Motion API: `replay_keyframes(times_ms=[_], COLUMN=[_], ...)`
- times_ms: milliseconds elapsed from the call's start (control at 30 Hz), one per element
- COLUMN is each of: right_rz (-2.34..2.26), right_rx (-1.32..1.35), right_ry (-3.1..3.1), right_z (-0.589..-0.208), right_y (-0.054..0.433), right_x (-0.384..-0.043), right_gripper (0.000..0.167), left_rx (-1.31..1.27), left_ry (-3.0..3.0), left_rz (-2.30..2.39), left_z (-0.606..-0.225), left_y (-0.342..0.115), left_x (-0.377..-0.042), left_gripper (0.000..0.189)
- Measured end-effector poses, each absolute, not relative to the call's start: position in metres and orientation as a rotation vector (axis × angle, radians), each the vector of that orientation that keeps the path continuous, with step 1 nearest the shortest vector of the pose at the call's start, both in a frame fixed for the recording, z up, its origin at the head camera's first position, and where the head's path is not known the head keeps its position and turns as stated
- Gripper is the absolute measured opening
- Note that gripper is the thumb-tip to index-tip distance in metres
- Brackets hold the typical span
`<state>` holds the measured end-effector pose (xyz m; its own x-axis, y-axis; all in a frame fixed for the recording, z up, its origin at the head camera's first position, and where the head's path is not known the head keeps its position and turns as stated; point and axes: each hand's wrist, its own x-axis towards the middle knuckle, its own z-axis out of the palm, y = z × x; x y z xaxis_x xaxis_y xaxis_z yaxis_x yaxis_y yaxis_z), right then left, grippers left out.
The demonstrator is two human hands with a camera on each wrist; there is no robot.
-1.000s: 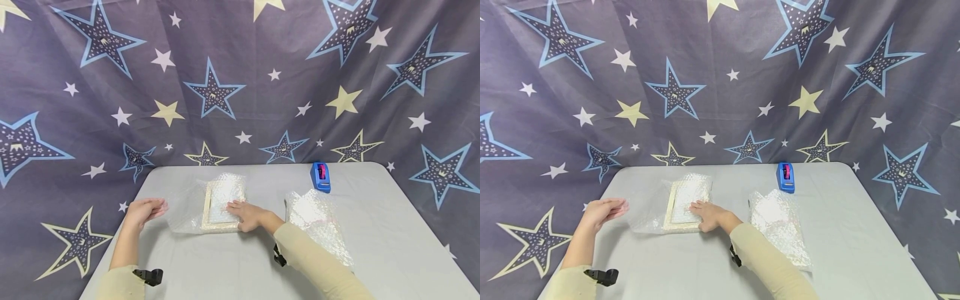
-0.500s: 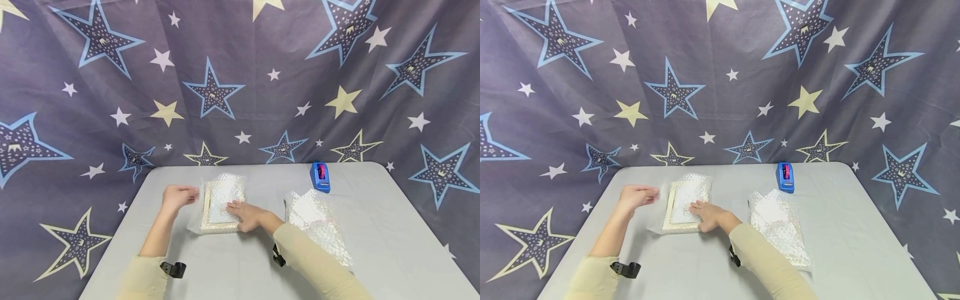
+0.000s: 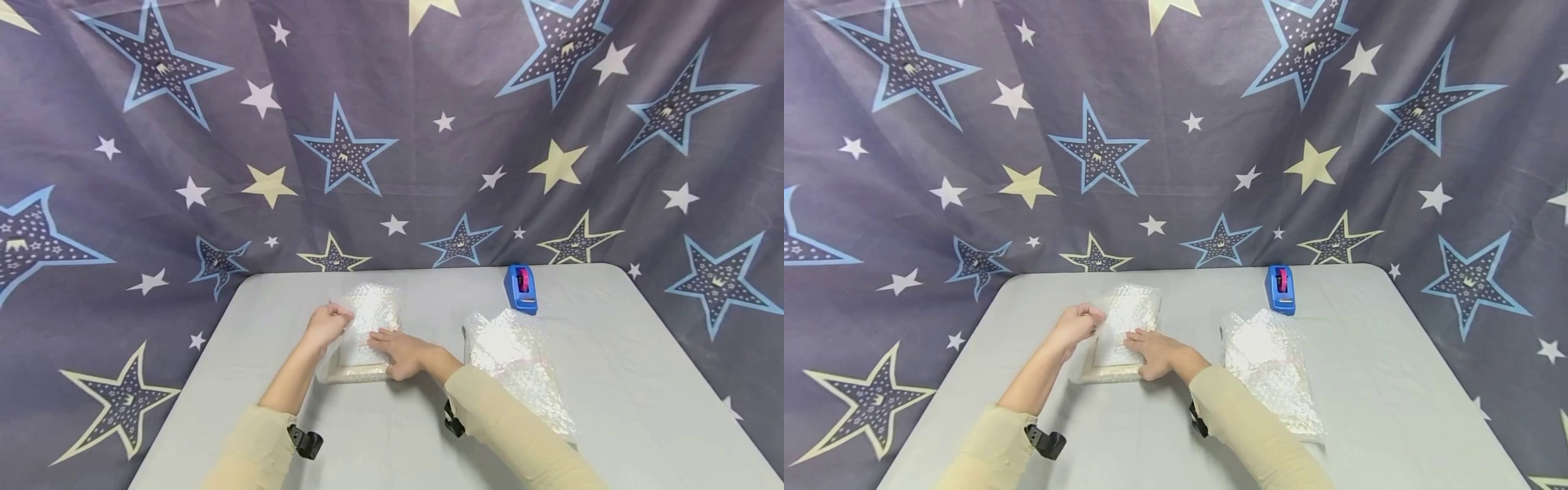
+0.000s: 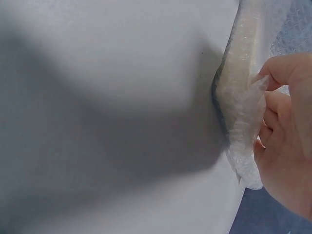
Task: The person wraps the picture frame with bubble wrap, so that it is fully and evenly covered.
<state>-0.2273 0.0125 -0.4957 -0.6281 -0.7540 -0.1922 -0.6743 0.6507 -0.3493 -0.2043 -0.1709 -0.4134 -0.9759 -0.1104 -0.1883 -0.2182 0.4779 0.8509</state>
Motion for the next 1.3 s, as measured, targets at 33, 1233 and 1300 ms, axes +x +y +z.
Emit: replay_keyframes(times_ms=[33, 1233, 1300], right_rz=[-0.352, -0.706, -0.763], right_rx=[-1.140, -1.107, -1.133], right_ry=[2.551, 2.595, 2.601], right_z=[-0.496, -0.504, -0.503], right_y=[0.012, 0.018, 0.022], right_x=[-0.227, -0.225, -0.225], right_gripper=[0.075, 0.068, 0.061], left_rx=[-0.256, -0.128, -0.087], left_ry=[2.597, 2.535, 2.594], left_rz=[1.527, 1.621, 1.554], left_z=[-0.417, -0.518, -0.517], left_y=[-0.170, -0.180, -0.178], left_x=[-0.205, -0.230, -0.228], left_gripper=[0.016, 0.037, 0.034])
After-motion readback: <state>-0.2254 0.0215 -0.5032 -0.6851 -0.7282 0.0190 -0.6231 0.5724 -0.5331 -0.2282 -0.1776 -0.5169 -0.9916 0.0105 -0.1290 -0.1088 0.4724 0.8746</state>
